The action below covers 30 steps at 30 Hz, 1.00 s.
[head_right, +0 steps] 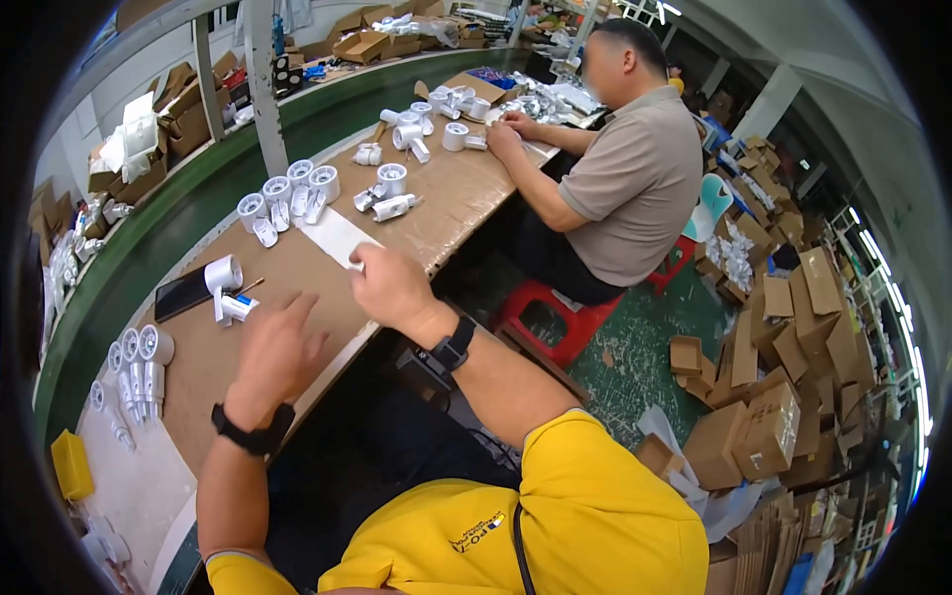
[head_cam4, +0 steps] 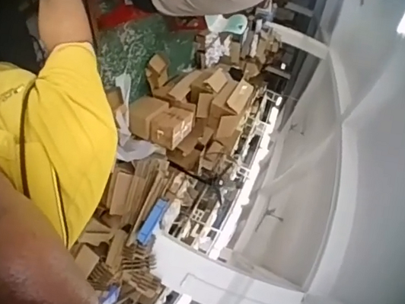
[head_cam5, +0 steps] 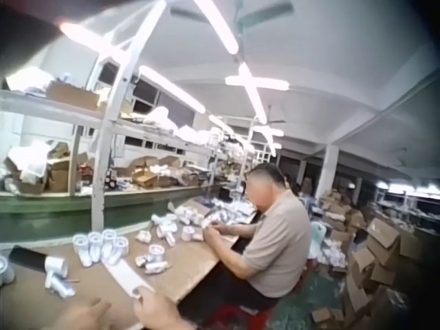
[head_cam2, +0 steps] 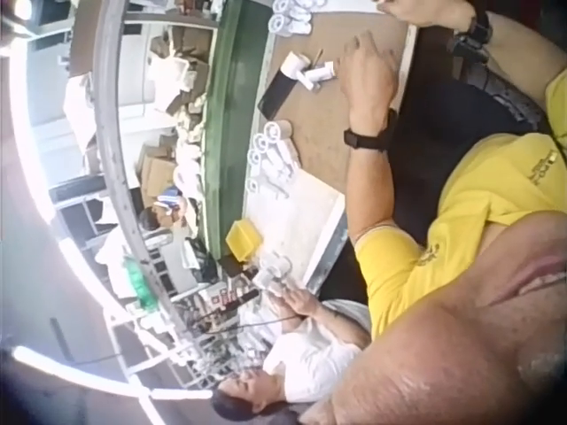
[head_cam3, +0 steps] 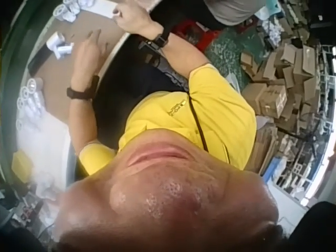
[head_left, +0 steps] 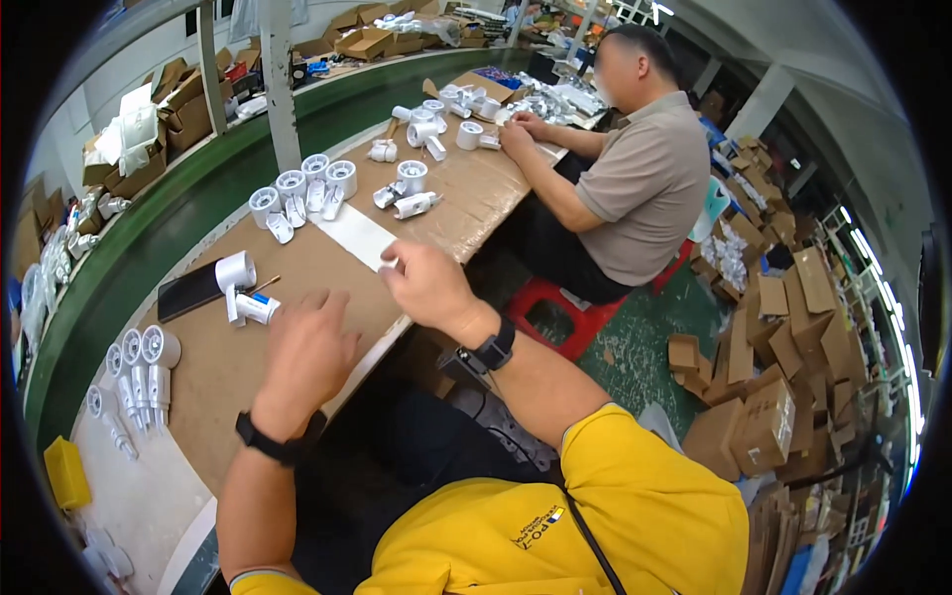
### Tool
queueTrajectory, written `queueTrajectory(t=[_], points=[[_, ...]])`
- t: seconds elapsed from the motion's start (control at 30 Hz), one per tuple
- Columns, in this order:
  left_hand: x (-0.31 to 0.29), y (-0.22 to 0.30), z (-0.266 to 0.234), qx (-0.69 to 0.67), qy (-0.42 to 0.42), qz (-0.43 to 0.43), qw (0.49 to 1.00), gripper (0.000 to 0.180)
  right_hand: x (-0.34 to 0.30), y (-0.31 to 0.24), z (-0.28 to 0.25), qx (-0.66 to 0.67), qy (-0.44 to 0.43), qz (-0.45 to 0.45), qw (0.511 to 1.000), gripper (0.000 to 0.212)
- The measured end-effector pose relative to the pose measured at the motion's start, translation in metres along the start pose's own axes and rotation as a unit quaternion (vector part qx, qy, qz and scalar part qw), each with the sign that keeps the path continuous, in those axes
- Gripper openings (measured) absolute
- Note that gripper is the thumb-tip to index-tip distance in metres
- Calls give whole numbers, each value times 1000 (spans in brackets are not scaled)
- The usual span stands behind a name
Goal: Assembling small electronic devices by inserting batteries and joining housing components on a production line.
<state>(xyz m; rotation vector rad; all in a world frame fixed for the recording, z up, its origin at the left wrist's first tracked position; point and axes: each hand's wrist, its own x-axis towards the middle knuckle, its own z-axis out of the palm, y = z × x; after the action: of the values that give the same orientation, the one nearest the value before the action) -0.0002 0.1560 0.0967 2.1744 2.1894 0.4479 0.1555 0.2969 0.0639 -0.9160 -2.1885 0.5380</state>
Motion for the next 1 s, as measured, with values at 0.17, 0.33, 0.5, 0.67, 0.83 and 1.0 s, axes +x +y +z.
queueTrajectory(t=[0.17,0.33,0.5,0.67,0.83,1.0], points=[[-36,-77,-3,-132,259,-110,950,20,16,14,47,-6,-54,19,998,21],[-45,-149,23,-228,407,-235,852,18,72,6,94,108,-15,-55,993,18],[-37,-170,40,-208,422,-217,855,20,143,-19,141,219,8,-89,972,15],[-50,-194,51,-282,375,-327,820,18,132,-26,170,383,-4,15,924,14],[-55,-209,59,-437,361,-350,745,20,125,-17,175,398,-19,-5,917,16],[-62,-192,55,-427,410,-385,708,37,125,-2,207,331,-55,-21,942,18]])
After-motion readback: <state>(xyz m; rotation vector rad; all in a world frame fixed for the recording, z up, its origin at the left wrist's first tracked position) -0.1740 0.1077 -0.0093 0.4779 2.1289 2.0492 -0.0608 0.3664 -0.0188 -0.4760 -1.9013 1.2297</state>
